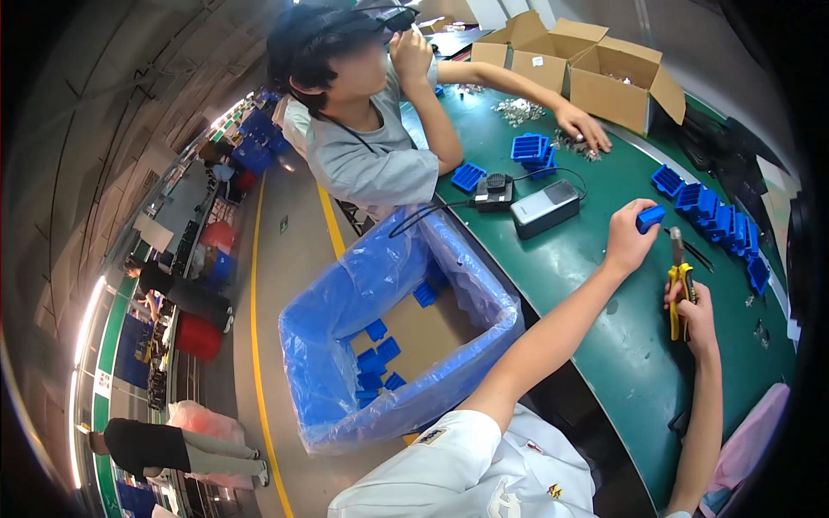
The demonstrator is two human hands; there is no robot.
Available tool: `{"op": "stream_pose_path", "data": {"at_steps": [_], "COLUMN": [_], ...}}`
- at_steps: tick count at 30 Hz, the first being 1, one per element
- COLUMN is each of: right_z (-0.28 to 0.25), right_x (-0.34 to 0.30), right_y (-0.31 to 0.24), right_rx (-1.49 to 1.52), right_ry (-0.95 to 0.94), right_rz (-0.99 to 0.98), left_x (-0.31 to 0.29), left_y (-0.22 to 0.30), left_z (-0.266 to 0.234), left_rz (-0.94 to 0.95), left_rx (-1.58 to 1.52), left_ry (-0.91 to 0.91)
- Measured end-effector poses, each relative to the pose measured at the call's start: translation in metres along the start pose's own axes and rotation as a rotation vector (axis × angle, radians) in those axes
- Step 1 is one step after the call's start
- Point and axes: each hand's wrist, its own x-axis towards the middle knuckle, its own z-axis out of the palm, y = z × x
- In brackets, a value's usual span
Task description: Assemble small metal components into blue plastic housings and test them using an electronic device at a factory workbench.
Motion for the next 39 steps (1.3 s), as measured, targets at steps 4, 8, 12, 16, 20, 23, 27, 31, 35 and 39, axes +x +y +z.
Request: {"op": "stream_pose_path", "data": {"at_steps": [4, 8, 12, 16, 20, 23, 27, 31, 35, 39], "right_z": [-0.005, 0.010, -0.002, -0.010, -0.008, -0.005, -0.010, -0.007, -0.007, -0.005], "right_x": [0.000, -0.007, -0.005, -0.006, 0.000, -0.001, -0.002, 0.000, 0.000, -0.002], "right_y": [-0.012, -0.028, -0.013, -0.007, -0.006, -0.014, -0.017, -0.009, -0.016, -0.020], "right_rx": [-0.027, 0.155, 0.117, -0.129, -0.044, -0.043, -0.117, -0.076, -0.243, -0.221], "right_ry": [-0.051, -0.063, -0.063, -0.027, -0.106, -0.087, -0.089, -0.040, -0.069, -0.048], "right_rz": [0.020, 0.074, 0.059, 0.104, 0.074, 0.082, 0.183, 0.116, 0.159, 0.207], "left_x": [0.000, 0.000, 0.001, 0.002, 0.003, 0.003, 0.005, 0.006, 0.007, 0.006], "left_y": [0.003, 0.006, 0.010, 0.017, 0.007, 0.009, 0.015, 0.014, 0.015, 0.013], "left_z": [0.004, -0.001, 0.002, -0.002, -0.011, -0.014, -0.010, -0.009, -0.010, -0.009], "left_rz": [0.022, 0.010, 0.058, 0.038, -0.005, -0.009, -0.030, -0.016, -0.012, -0.012], "left_rx": [-0.001, 0.013, 0.026, 0.053, 0.100, 0.008, -0.023, -0.042, -0.023, -0.024], "left_ry": [-0.017, -0.034, -0.041, -0.019, -0.076, -0.078, -0.103, -0.111, -0.107, -0.099]}}
